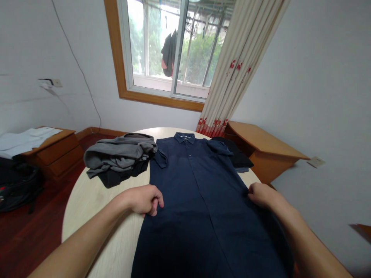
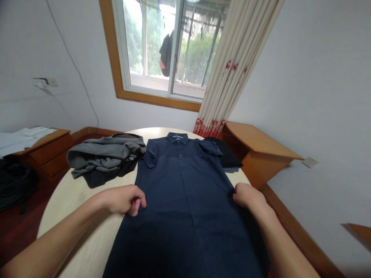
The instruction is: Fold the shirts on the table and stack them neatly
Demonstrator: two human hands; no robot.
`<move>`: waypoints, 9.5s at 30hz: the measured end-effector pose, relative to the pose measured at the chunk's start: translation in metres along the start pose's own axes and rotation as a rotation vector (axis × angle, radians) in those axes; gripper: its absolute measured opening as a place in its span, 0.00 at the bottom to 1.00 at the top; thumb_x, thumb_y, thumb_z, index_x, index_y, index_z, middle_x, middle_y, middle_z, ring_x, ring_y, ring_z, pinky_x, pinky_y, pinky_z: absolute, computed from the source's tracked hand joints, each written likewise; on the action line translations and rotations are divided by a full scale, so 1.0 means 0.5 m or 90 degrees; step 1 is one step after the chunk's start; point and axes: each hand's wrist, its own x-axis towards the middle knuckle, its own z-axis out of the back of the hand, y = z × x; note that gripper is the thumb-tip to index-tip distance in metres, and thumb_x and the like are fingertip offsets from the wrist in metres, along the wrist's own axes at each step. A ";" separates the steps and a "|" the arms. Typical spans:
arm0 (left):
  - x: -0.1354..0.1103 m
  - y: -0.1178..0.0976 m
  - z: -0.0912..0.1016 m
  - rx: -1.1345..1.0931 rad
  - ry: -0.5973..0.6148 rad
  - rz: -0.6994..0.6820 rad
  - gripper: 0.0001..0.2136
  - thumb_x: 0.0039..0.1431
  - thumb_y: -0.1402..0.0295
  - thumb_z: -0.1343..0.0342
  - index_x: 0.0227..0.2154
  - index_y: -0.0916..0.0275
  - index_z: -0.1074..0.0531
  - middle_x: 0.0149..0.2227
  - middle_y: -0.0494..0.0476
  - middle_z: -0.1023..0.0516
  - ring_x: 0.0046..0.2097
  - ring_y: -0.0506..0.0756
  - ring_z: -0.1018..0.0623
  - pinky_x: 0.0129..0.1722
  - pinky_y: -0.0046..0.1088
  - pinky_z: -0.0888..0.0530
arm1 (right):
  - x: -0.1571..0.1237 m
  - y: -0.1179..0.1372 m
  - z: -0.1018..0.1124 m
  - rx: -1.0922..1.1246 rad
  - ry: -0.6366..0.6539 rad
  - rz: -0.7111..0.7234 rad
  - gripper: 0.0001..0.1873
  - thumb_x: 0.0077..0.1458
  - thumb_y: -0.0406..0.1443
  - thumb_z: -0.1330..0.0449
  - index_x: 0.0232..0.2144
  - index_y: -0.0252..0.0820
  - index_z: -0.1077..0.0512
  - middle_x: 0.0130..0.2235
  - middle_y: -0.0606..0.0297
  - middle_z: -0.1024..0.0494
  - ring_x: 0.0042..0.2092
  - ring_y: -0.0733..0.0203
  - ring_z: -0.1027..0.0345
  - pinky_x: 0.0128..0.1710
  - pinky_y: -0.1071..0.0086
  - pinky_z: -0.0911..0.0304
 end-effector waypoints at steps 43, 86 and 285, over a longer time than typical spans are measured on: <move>0.221 -0.057 0.249 0.571 -0.522 0.077 0.15 0.64 0.62 0.50 0.43 0.63 0.21 0.49 0.66 0.20 0.54 0.66 0.26 0.56 0.44 0.35 | 0.272 0.264 -0.063 0.382 -0.311 0.342 0.11 0.62 0.37 0.42 0.41 0.42 0.20 0.54 0.58 0.20 0.56 0.55 0.28 0.61 0.61 0.39; 0.226 0.080 0.341 0.590 -0.496 0.381 0.25 0.56 0.62 0.43 0.56 0.64 0.27 0.61 0.78 0.34 0.57 0.77 0.33 0.50 0.62 0.34 | 0.277 0.264 -0.066 0.384 -0.295 0.331 0.11 0.60 0.37 0.41 0.43 0.45 0.21 0.55 0.60 0.22 0.58 0.53 0.31 0.61 0.56 0.39; 0.255 0.112 0.151 0.441 -0.439 0.039 0.30 0.70 0.51 0.62 0.69 0.61 0.44 0.73 0.60 0.49 0.72 0.66 0.49 0.68 0.50 0.46 | 0.247 0.643 -0.009 0.305 -0.157 0.226 0.29 0.68 0.43 0.55 0.67 0.39 0.40 0.72 0.56 0.47 0.72 0.51 0.58 0.70 0.48 0.64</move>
